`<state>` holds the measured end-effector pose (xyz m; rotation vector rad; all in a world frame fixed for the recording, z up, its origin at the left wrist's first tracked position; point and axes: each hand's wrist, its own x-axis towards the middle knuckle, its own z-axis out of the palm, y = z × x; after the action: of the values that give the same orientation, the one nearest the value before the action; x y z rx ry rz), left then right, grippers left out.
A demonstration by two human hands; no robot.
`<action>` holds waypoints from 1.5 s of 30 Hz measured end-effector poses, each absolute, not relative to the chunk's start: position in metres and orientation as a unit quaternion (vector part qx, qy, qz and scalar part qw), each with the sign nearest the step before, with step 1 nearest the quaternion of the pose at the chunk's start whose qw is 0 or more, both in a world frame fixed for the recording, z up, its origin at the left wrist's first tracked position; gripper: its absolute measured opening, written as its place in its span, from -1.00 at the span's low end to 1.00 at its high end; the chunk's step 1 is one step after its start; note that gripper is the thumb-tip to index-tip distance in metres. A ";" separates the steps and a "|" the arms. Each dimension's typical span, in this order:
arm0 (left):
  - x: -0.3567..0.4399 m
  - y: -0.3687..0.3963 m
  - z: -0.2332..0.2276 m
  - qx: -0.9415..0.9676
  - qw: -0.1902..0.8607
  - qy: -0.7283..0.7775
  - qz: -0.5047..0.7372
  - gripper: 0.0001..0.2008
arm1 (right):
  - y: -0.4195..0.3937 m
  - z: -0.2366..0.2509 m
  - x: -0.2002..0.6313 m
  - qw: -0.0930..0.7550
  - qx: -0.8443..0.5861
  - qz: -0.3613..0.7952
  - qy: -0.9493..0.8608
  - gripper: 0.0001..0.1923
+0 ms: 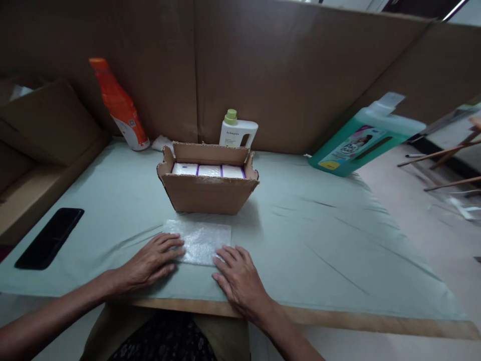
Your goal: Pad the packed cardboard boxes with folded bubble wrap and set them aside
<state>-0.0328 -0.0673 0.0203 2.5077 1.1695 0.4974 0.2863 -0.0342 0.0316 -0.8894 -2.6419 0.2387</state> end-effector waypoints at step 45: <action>-0.037 0.079 0.178 0.770 -0.148 0.469 0.406 -0.78 | 0.130 0.203 0.252 0.413 -0.400 0.099 -0.812 -0.89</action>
<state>-0.0372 0.0794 0.1781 2.6779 1.6316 1.4127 0.2523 0.1295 0.2028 -1.0061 -2.0426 0.2496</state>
